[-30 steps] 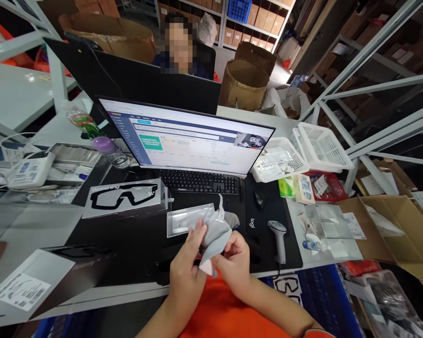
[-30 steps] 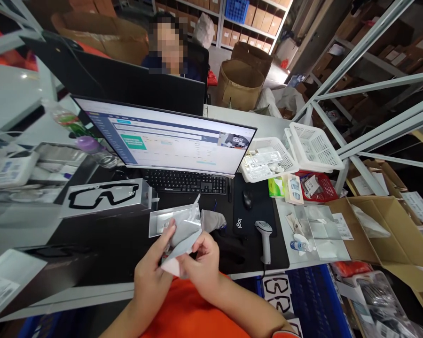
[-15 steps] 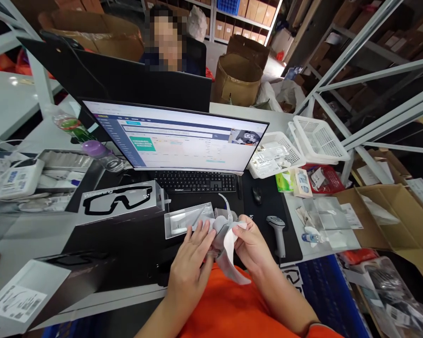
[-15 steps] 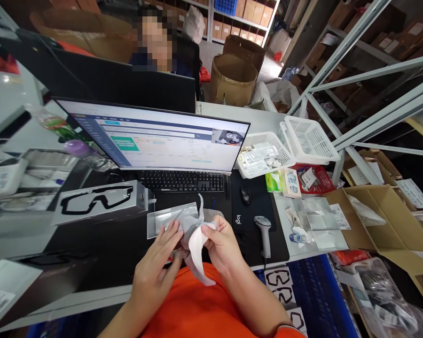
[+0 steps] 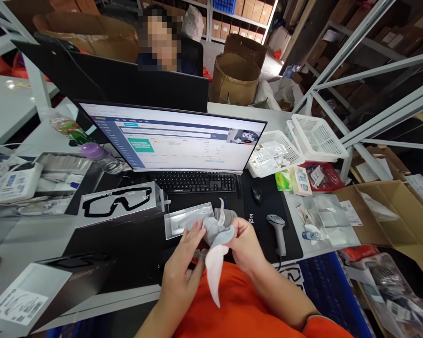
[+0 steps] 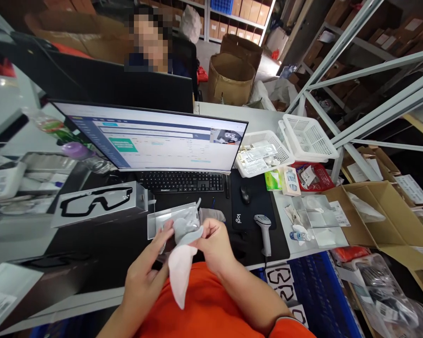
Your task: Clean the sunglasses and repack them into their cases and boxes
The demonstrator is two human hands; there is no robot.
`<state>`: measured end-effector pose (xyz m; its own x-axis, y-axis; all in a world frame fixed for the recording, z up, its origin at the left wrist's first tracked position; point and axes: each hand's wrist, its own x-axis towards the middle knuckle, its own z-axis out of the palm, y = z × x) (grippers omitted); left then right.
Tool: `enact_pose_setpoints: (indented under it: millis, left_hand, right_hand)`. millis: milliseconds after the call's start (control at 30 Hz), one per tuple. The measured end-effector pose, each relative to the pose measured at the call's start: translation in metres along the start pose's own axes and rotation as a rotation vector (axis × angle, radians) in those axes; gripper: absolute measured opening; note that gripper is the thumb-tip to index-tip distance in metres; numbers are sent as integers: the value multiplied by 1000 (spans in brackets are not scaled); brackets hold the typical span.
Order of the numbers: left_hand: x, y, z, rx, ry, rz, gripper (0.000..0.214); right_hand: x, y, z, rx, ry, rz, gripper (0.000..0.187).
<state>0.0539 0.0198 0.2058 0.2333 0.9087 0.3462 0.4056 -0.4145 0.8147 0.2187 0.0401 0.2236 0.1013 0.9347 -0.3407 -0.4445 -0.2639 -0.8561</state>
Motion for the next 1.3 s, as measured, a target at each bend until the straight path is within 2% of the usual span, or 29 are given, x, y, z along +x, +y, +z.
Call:
enact_pose_setpoints:
  millis: [133,233,300,367,433,500,567,667,767,900,1000,1100,1233,1300]
  left_hand:
    - [5,-3,-12,6,-138,72,57]
    - [5,-9,-21,-32,-192,30,57]
    - [4,-13,-28,-34,-230,-9,57]
    - [3,-17,-34,-19,-274,-19,58]
    - [5,-18,-38,-5,-320,-3,59]
    - [9,-17,-39,8,-353,21,61]
    - [14,-14,-39,31,-360,41,63]
    - [20,-11,-37,26,-220,45,57]
    - [22,-10,-37,-29,-29,5,38]
    - [22,-8,-41,-19,22,2,33]
    - [23,-7,-42,1,17,15,36]
    - [25,-6,-41,15,-4,82,33]
    - [30,-3,-41,73,-96,219,33]
    - [32,-3,-43,96,-101,252,33]
  right_hand:
    - [13,-13,-19,53,-8,95,55]
    - [15,-25,-41,-12,35,53,53]
    - [13,-37,-57,-110,139,-71,45]
    - [10,-51,-68,-233,262,-270,37]
    - [5,-61,-69,-347,271,-437,31]
    - [0,-65,-60,-464,88,-461,25]
    - [-4,-64,-47,-606,-195,-362,18]
    - [-7,-56,-32,-828,-558,-173,10]
    - [-5,-52,-33,-778,-711,-28,11]
    - [1,-50,-43,-593,-802,128,19]
    - [3,-48,-42,-545,-769,208,26]
    - [0,-41,-31,-538,-638,260,29]
    - [-5,-25,-11,-600,-433,185,25]
    - [-7,-18,-3,-608,-359,111,24]
